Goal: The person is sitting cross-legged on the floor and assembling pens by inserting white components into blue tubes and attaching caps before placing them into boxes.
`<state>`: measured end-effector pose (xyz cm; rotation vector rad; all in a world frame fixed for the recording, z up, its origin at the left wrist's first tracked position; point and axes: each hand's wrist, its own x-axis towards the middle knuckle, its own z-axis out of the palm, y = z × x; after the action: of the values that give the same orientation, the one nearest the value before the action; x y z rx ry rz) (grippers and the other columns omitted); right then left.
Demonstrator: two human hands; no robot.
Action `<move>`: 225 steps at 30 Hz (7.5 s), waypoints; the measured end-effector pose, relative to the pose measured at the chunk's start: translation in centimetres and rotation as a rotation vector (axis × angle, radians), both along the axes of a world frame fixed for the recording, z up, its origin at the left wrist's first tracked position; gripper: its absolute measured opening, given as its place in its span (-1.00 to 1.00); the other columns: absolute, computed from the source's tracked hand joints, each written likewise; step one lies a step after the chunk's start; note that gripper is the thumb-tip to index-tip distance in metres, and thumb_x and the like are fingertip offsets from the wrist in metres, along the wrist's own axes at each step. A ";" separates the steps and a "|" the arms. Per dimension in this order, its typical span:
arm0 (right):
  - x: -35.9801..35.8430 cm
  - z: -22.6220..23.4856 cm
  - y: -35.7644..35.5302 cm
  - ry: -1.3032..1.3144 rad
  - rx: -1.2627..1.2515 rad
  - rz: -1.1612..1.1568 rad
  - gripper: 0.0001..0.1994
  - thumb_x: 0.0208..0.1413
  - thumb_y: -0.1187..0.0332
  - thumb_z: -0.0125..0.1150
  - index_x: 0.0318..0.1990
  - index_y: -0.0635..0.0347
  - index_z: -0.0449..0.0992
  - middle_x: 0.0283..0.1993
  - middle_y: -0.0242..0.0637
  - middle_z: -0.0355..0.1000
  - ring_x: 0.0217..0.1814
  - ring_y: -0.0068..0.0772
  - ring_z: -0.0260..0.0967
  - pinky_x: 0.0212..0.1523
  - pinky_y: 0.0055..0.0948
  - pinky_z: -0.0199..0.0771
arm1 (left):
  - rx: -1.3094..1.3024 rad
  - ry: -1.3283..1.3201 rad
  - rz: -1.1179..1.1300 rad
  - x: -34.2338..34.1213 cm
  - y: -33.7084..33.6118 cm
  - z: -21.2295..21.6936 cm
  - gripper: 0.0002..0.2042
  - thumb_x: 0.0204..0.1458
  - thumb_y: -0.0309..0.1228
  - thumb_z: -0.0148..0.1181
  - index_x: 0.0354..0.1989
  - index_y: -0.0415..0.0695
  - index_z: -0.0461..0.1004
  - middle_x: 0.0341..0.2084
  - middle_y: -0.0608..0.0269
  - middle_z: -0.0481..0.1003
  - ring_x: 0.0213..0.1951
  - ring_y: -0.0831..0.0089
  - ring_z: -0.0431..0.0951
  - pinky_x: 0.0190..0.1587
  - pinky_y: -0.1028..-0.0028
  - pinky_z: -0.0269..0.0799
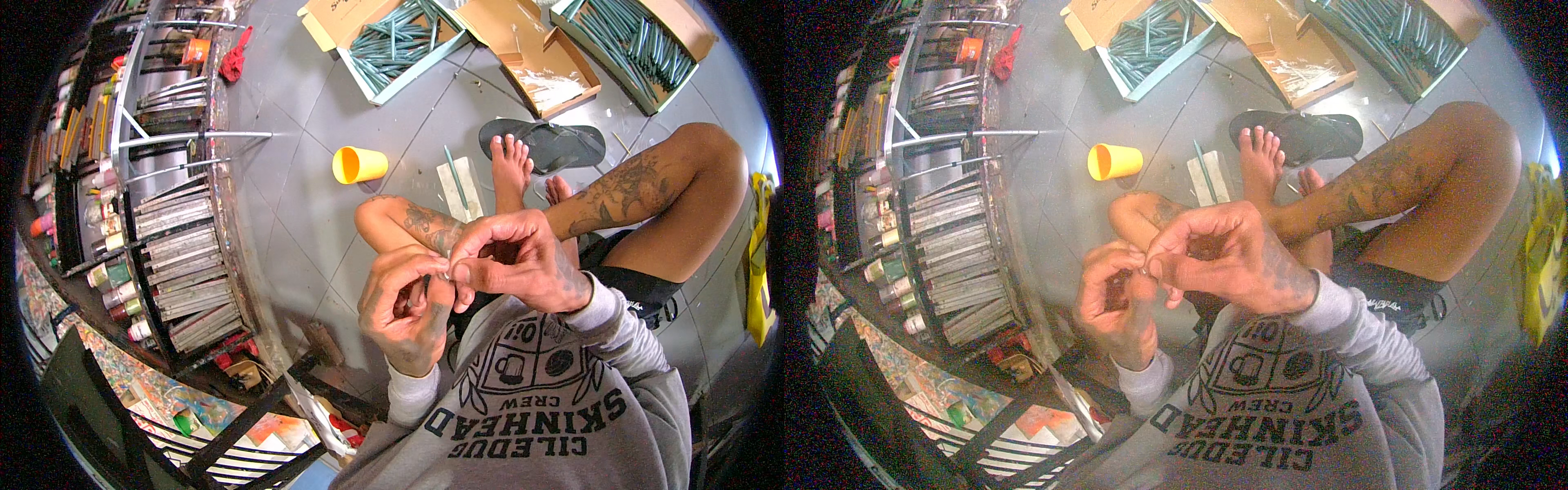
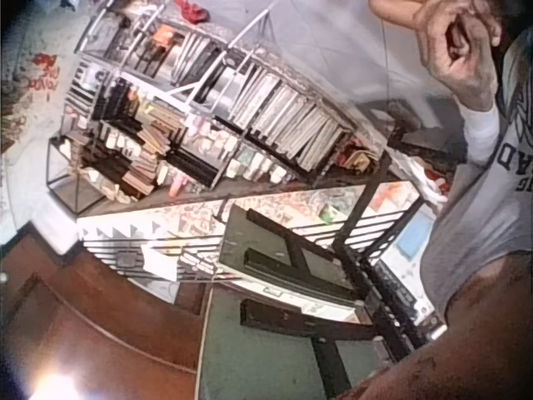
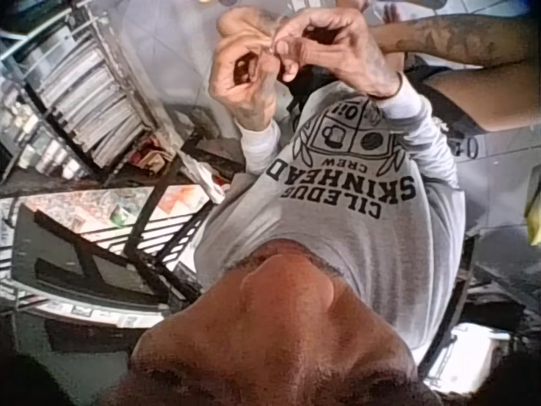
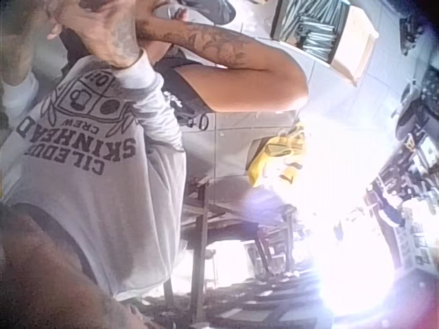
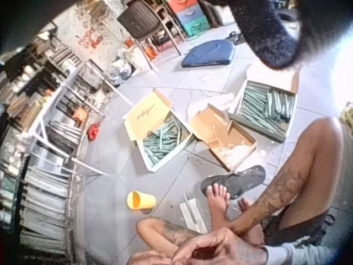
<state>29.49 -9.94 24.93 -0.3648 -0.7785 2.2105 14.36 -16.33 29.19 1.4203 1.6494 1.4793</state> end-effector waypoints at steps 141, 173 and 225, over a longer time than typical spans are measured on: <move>-1.6 1.5 -1.4 -0.226 0.408 -0.492 -0.90 0.12 0.55 0.29 -0.23 0.38 0.55 -0.26 -0.18 0.51 -0.36 -0.51 0.46 -0.33 -0.56 0.47 | -0.014 0.038 -0.077 -1.7 0.2 2.1 -0.85 -0.06 -0.50 0.38 -0.28 -0.19 0.68 -0.45 0.33 0.60 -0.52 0.71 0.15 -0.50 0.64 0.01; 1.4 4.5 3.2 -0.407 0.852 -0.201 -0.93 0.08 0.53 0.32 -0.27 0.32 0.61 -0.35 -0.25 0.56 -0.34 -0.51 0.49 -0.29 -0.54 0.45 | -0.105 0.521 -0.384 -5.0 3.3 6.9 -0.86 0.02 -0.37 0.40 -0.30 -0.14 0.68 -0.51 0.34 0.65 -0.54 0.52 0.47 -0.42 0.51 0.33; -1.6 1.2 0.7 -0.368 0.553 -0.721 -0.90 -0.02 0.66 0.27 -0.32 0.40 0.54 -0.30 -0.20 0.50 -0.27 -0.44 0.48 -0.25 -0.50 0.48 | -0.061 0.378 -0.108 -0.5 3.3 4.2 -0.83 -0.10 -0.51 0.46 -0.30 -0.17 0.69 -0.46 0.30 0.65 -0.52 0.62 0.46 -0.41 0.58 0.25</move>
<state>27.92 -9.26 26.14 -0.6548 -1.1867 1.2119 13.89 -13.07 33.39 1.8070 1.7832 1.1404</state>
